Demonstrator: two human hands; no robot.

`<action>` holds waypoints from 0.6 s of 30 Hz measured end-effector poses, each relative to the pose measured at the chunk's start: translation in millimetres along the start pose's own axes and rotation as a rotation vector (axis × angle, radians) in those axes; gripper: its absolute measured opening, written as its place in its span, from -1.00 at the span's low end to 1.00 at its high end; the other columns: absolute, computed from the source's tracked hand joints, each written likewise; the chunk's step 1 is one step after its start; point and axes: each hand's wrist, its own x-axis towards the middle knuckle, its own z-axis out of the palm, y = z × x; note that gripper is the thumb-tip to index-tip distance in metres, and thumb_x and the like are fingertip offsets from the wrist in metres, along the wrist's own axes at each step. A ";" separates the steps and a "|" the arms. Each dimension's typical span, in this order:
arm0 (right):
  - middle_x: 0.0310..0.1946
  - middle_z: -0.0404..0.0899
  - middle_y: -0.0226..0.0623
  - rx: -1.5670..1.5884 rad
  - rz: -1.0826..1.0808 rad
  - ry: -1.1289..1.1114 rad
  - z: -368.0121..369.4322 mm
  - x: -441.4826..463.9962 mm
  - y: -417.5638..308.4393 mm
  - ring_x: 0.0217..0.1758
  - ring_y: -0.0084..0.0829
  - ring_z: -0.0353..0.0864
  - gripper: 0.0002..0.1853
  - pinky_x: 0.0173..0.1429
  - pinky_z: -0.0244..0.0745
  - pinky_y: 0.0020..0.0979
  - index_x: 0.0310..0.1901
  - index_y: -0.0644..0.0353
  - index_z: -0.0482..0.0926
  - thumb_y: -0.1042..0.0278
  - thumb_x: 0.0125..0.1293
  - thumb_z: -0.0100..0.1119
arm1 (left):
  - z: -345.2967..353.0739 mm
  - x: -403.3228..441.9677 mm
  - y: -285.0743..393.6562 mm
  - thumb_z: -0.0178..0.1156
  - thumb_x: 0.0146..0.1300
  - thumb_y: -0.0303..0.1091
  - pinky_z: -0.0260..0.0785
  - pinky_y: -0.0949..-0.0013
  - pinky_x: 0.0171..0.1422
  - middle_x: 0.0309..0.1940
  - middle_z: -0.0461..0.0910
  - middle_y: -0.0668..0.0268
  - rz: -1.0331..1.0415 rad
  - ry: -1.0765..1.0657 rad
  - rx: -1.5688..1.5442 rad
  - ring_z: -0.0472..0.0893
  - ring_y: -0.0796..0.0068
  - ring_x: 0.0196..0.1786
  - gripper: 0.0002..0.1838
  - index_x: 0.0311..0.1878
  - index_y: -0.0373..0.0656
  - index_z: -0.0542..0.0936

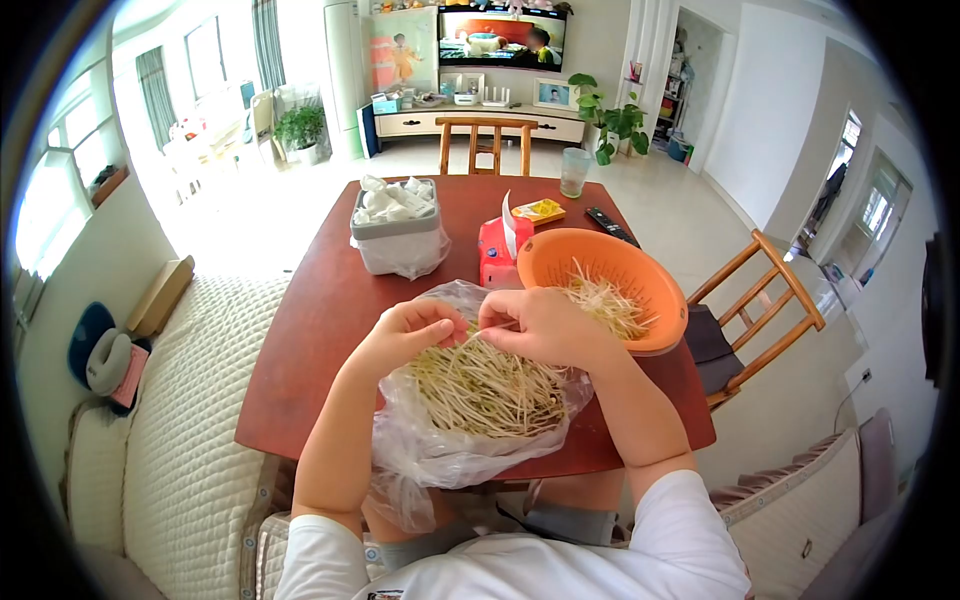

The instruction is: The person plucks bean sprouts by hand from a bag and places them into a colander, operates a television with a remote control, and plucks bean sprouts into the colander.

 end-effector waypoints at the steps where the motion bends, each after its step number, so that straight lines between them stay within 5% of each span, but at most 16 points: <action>1: -0.48 0.61 -0.26 -0.001 -0.003 0.004 0.9 1.0 -3.1 -0.41 -0.39 0.60 -0.81 -0.27 0.45 -0.39 -0.24 0.17 0.57 0.24 0.22 0.22 | -1.4 -0.1 -2.5 0.15 0.34 -0.37 0.41 0.52 -0.09 -0.27 0.64 0.33 -0.023 -0.005 0.006 0.53 0.66 -0.24 -0.81 -0.11 -0.30 0.59; 10: -0.41 0.61 -0.34 0.060 -0.042 0.177 -1.6 4.1 4.0 -0.32 -0.54 0.58 -0.78 -0.18 0.47 -0.45 -0.17 0.21 0.60 0.39 0.15 0.32 | -1.6 -3.6 1.3 0.24 0.26 -0.44 0.39 0.59 -0.22 -0.36 0.63 0.37 -0.076 -0.022 -0.055 0.56 0.68 -0.34 -0.85 -0.14 -0.27 0.60; 14: -0.26 0.62 -0.32 0.138 -0.112 0.323 -11.7 4.5 4.7 -0.15 -0.47 0.57 -0.73 -0.02 0.45 -0.44 -0.07 0.18 0.62 0.43 0.16 0.30 | -4.8 -1.5 -3.4 0.25 0.25 -0.44 0.39 0.59 -0.22 -0.39 0.62 0.39 0.027 0.014 -0.166 0.56 0.69 -0.33 -0.88 -0.18 -0.23 0.60; 18: -0.29 0.63 -0.30 0.058 -0.199 0.390 -13.1 5.3 9.3 -0.19 -0.37 0.60 -0.77 -0.06 0.48 -0.41 -0.10 0.18 0.62 0.46 0.18 0.25 | -6.0 0.4 -5.5 0.26 0.24 -0.42 0.37 0.54 -0.20 -0.39 0.59 0.36 0.050 0.075 -0.165 0.53 0.63 -0.33 -0.87 -0.20 -0.25 0.58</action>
